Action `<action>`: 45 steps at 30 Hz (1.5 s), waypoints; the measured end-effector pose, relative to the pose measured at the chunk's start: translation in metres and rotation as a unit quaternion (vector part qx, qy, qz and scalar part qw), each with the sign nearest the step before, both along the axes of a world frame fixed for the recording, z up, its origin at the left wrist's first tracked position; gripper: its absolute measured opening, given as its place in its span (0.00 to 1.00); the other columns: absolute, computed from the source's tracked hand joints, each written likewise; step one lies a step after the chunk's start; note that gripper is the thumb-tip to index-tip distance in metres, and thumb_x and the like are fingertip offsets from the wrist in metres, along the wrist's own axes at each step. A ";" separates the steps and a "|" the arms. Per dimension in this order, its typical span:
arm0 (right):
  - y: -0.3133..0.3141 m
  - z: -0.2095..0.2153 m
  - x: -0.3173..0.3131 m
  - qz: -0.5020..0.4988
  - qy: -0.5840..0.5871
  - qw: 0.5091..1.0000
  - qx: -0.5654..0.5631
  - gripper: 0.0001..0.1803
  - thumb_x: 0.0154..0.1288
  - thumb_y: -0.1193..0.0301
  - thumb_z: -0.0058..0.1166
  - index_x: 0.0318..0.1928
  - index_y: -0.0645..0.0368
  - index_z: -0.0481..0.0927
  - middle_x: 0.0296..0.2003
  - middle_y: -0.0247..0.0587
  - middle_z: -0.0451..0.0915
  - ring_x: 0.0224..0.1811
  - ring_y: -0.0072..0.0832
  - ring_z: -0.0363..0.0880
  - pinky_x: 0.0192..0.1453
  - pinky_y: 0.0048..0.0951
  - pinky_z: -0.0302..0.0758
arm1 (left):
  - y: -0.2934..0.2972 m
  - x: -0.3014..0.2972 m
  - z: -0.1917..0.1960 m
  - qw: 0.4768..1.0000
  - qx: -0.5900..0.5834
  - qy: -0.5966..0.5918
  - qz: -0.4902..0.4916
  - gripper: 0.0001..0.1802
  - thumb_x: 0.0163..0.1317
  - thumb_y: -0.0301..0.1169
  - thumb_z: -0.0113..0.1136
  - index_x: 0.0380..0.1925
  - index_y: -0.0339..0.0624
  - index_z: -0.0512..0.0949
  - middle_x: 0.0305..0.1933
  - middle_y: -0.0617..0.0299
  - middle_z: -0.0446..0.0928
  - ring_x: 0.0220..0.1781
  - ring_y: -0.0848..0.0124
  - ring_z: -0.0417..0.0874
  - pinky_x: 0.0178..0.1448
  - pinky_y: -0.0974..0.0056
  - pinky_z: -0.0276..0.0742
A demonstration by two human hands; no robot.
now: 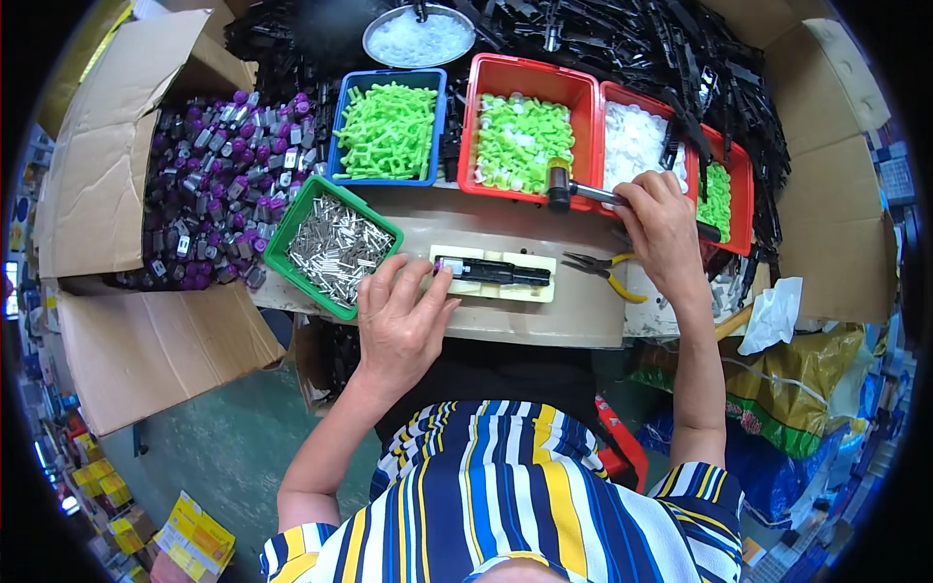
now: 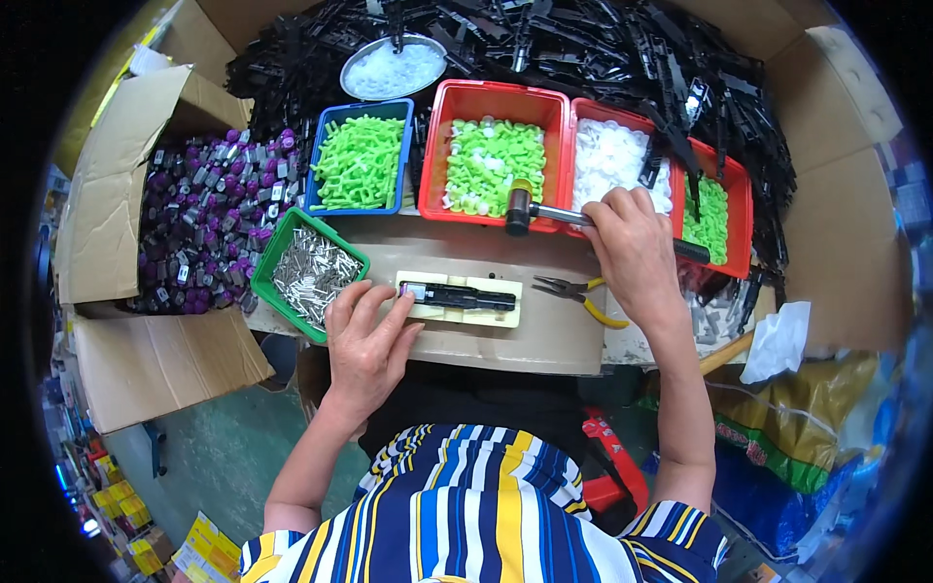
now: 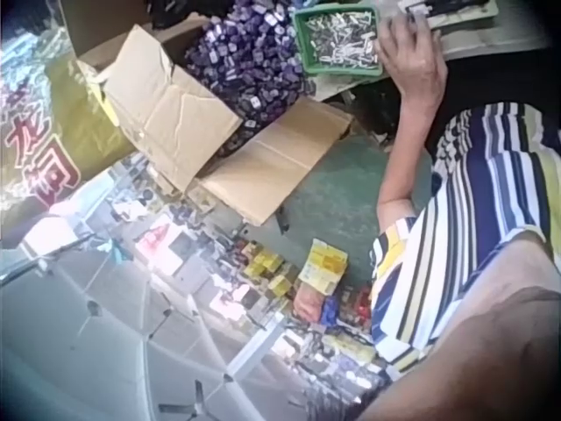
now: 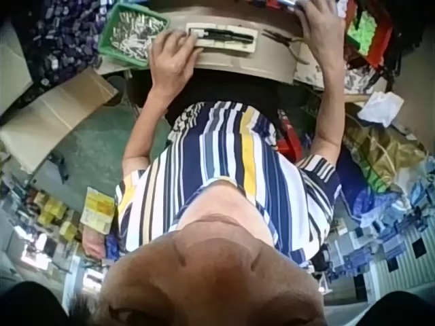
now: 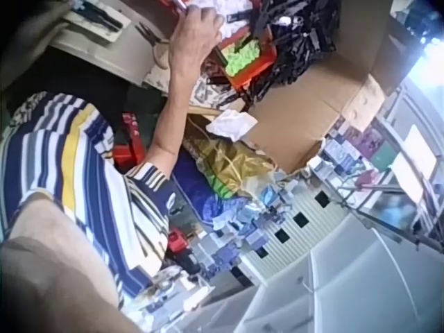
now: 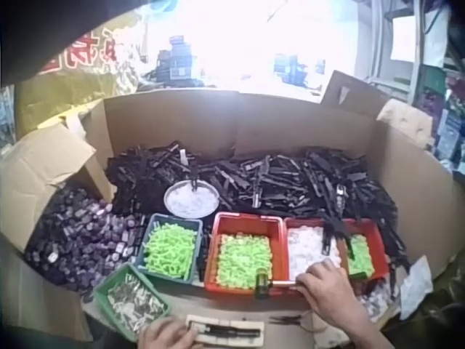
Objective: Assembling small components using a jig and small manual tools like a hammer and pliers.
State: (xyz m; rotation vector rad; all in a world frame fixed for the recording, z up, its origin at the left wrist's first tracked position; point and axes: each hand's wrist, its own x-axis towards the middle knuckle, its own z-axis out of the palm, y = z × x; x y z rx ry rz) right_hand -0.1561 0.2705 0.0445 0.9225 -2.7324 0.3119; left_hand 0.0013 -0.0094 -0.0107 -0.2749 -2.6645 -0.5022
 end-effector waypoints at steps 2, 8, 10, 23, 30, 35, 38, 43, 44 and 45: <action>0.002 0.004 -0.003 0.019 -0.018 0.998 -0.053 0.07 0.62 0.78 0.59 0.41 0.63 0.80 0.36 0.45 0.75 0.42 0.42 0.73 0.44 0.40 0.71 | 0.000 0.002 0.001 1.000 0.011 0.007 -0.001 0.22 0.52 0.30 0.72 0.49 0.41 0.83 0.52 0.58 0.77 0.60 0.56 0.73 0.59 0.52 0.64; 0.011 0.015 -0.059 -0.025 0.091 0.988 -0.124 0.07 0.63 0.76 0.61 0.41 0.65 0.80 0.36 0.45 0.76 0.41 0.39 0.74 0.46 0.38 0.72 | 0.000 0.003 0.008 1.000 0.025 -0.008 0.009 0.21 0.51 0.30 0.72 0.48 0.42 0.83 0.52 0.58 0.77 0.61 0.55 0.72 0.61 0.51 0.65; 0.016 0.011 -0.086 -0.047 0.134 0.983 -0.115 0.08 0.63 0.75 0.62 0.42 0.64 0.81 0.36 0.44 0.77 0.42 0.39 0.75 0.47 0.38 0.72 | -0.001 0.004 0.008 1.000 0.028 -0.003 0.011 0.21 0.51 0.29 0.72 0.48 0.42 0.84 0.52 0.58 0.77 0.61 0.55 0.72 0.61 0.51 0.65; 0.010 0.001 -0.094 -0.050 0.140 0.979 -0.141 0.09 0.61 0.76 0.65 0.41 0.63 0.83 0.39 0.43 0.80 0.43 0.36 0.81 0.47 0.34 0.78 | -0.041 0.001 0.023 0.995 0.032 0.020 0.093 0.16 0.51 0.23 0.71 0.43 0.39 0.84 0.46 0.56 0.79 0.57 0.52 0.74 0.59 0.51 0.71; -0.049 -0.018 -0.061 0.093 0.037 0.980 -0.171 0.08 0.55 0.78 0.67 0.35 0.63 0.82 0.34 0.42 0.78 0.41 0.40 0.79 0.45 0.38 0.77 | -0.067 -0.016 0.025 0.989 0.034 -0.029 0.144 0.10 0.53 0.23 0.69 0.36 0.35 0.84 0.40 0.55 0.78 0.50 0.53 0.74 0.55 0.52 0.71; -0.067 -0.014 -0.059 0.118 0.055 0.983 -0.133 0.10 0.56 0.76 0.67 0.37 0.62 0.80 0.36 0.43 0.76 0.42 0.41 0.78 0.47 0.39 0.76 | -0.069 -0.026 0.033 0.990 0.021 -0.038 0.132 0.07 0.51 0.23 0.70 0.31 0.36 0.84 0.36 0.56 0.78 0.47 0.55 0.74 0.53 0.53 0.71; -0.068 -0.015 -0.061 0.129 0.046 0.981 -0.134 0.10 0.58 0.75 0.66 0.39 0.62 0.79 0.39 0.44 0.76 0.44 0.41 0.78 0.47 0.39 0.77 | -0.068 -0.027 0.034 0.990 0.031 -0.045 0.128 0.06 0.50 0.23 0.70 0.30 0.37 0.83 0.34 0.57 0.78 0.45 0.56 0.75 0.52 0.53 0.70; -0.060 -0.014 -0.057 0.114 -0.034 0.991 -0.058 0.08 0.63 0.74 0.62 0.40 0.64 0.81 0.37 0.46 0.78 0.42 0.43 0.80 0.46 0.40 0.77 | -0.069 -0.026 0.034 0.992 0.052 -0.023 0.112 0.06 0.50 0.21 0.70 0.29 0.36 0.83 0.32 0.56 0.77 0.43 0.56 0.75 0.49 0.54 0.71; -0.061 -0.014 -0.058 0.116 -0.034 0.991 -0.057 0.08 0.63 0.74 0.62 0.40 0.64 0.81 0.37 0.46 0.78 0.42 0.43 0.80 0.46 0.40 0.77 | -0.069 -0.026 0.033 0.992 0.053 -0.023 0.114 0.06 0.50 0.21 0.70 0.29 0.36 0.83 0.32 0.56 0.77 0.43 0.56 0.75 0.49 0.54 0.71; -0.062 -0.014 -0.060 0.114 -0.062 0.989 -0.073 0.07 0.64 0.74 0.61 0.39 0.65 0.81 0.37 0.47 0.79 0.42 0.44 0.81 0.46 0.40 0.77 | -0.069 -0.025 0.033 0.991 0.063 -0.018 0.113 0.06 0.50 0.21 0.69 0.28 0.36 0.82 0.32 0.56 0.77 0.42 0.56 0.75 0.49 0.54 0.71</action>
